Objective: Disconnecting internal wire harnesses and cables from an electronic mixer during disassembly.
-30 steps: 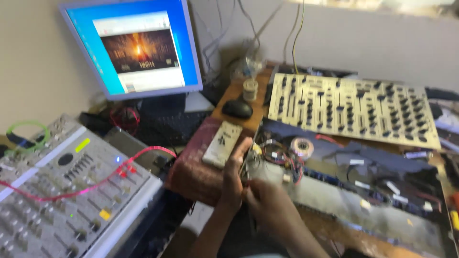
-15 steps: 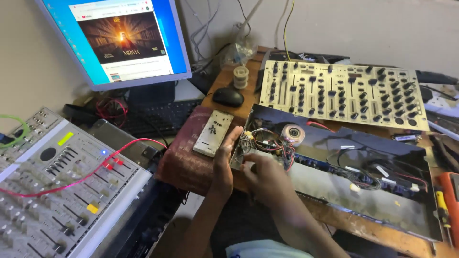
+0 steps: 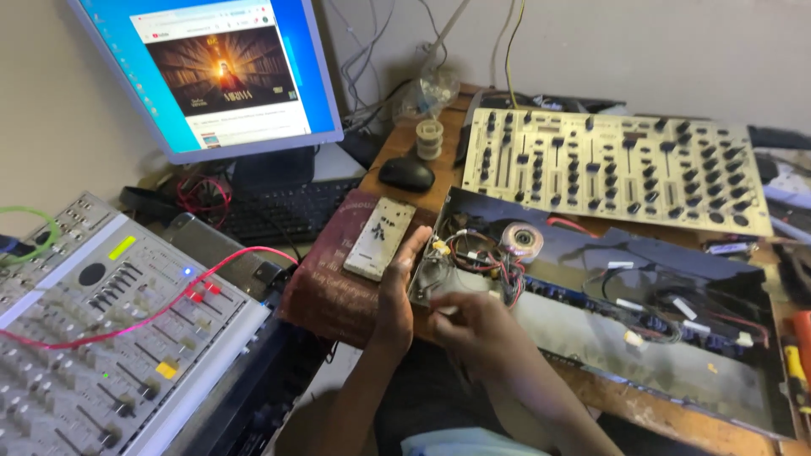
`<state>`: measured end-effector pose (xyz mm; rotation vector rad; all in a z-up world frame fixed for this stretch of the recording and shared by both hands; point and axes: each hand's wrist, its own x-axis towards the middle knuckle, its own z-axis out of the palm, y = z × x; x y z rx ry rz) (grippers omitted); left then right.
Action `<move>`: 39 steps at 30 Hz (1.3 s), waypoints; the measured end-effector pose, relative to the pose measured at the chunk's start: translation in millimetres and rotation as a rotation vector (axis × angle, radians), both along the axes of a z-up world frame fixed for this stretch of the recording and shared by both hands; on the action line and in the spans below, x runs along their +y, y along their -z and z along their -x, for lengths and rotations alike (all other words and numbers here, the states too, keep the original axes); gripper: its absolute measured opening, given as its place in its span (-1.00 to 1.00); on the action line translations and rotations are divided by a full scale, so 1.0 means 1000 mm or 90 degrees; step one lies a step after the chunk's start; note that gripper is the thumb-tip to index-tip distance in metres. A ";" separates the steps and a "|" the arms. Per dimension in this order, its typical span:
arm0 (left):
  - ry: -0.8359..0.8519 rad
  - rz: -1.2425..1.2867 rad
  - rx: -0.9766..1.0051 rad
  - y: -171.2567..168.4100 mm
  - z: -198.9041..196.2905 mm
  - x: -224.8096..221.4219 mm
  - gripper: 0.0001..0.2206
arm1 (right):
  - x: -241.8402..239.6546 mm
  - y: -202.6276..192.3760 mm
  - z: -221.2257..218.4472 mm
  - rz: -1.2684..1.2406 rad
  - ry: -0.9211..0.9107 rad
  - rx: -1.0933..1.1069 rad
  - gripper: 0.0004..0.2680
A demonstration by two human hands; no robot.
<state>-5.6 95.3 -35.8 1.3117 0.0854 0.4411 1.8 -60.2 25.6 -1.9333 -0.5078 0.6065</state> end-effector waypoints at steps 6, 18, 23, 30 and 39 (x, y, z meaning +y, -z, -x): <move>0.039 -0.002 0.045 -0.011 0.004 -0.002 -0.29 | -0.029 -0.009 -0.033 0.202 0.069 -0.169 -0.73; 0.180 -0.541 -0.015 -0.037 -0.004 0.030 -0.22 | -0.071 -0.032 -0.041 0.411 0.018 -0.198 -0.58; 0.213 -0.761 0.019 -0.065 -0.024 0.024 -0.41 | -0.069 -0.039 -0.044 0.307 -0.079 -0.142 -0.69; 0.090 -0.793 -0.036 -0.034 -0.061 0.027 -0.82 | -0.083 -0.043 -0.041 0.194 -0.038 -0.091 -0.76; 0.108 -0.705 0.074 -0.041 -0.058 0.009 -0.77 | -0.109 -0.044 -0.039 0.331 -0.021 -0.080 -0.71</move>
